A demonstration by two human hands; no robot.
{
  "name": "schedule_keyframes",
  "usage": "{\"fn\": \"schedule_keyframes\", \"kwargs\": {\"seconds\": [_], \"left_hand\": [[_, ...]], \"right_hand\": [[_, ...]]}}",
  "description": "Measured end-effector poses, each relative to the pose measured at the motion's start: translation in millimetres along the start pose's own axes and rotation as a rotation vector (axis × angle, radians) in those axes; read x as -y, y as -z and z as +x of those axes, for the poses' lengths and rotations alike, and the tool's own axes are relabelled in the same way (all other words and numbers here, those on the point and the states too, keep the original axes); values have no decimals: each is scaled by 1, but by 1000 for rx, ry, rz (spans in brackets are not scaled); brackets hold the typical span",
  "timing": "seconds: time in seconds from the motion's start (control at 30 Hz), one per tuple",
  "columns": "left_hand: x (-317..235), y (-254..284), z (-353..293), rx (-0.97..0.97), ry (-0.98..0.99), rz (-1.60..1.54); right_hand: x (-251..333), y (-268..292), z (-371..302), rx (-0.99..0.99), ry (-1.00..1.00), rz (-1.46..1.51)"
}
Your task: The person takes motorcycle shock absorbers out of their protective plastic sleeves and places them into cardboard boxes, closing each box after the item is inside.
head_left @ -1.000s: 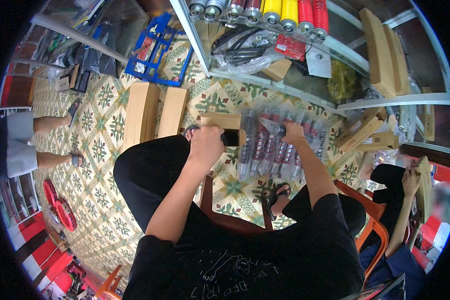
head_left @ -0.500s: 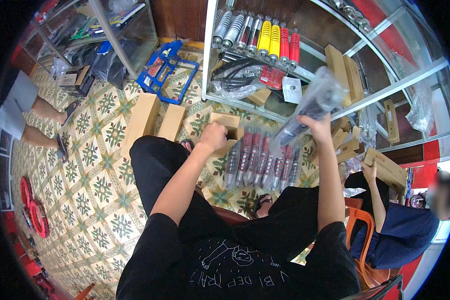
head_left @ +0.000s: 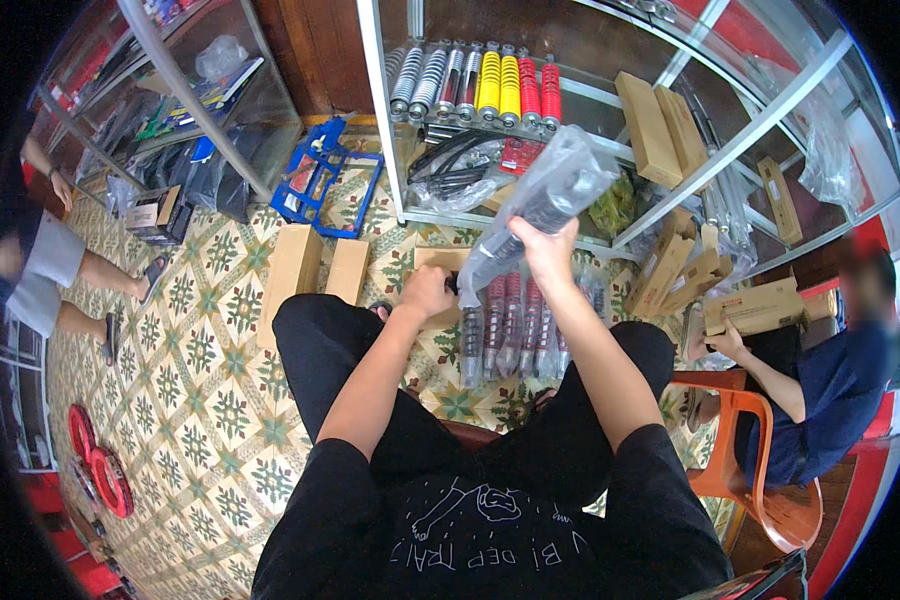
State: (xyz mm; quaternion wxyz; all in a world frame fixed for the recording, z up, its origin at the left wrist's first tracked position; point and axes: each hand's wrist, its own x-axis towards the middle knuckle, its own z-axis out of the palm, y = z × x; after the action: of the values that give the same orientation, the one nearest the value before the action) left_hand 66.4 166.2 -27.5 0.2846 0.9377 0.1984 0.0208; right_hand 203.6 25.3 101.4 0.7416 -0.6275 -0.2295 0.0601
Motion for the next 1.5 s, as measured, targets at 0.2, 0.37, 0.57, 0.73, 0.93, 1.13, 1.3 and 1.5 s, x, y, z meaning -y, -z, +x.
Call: {"fn": "schedule_keyframes", "kwargs": {"seconds": [0.2, 0.37, 0.57, 0.73, 0.93, 1.13, 1.3, 1.5], "left_hand": [[16, -8, 4, 4, 8, 5], [9, -8, 5, -11, 63, 88], [-8, 1, 4, -9, 208, 163], [2, 1, 3, -18, 216, 194], [17, -6, 3, -4, 190, 129], [2, -4, 1, 26, 248, 270], [-7, 10, -2, 32, 353, 292], [-1, 18, 1, 112, 372, 294]], "right_hand": [[-28, -12, 12, -10, -90, 117], [-51, -19, 0, 6, -92, 50], [-56, -25, -18, 195, -64, -77], [-54, -37, -24, 292, 12, 3], [-57, -34, -28, 411, 58, -46], [-82, -33, -35, 374, -48, 11], [-94, -37, -43, 387, -4, -50], [-114, -37, -51, 495, 31, -134]]}}
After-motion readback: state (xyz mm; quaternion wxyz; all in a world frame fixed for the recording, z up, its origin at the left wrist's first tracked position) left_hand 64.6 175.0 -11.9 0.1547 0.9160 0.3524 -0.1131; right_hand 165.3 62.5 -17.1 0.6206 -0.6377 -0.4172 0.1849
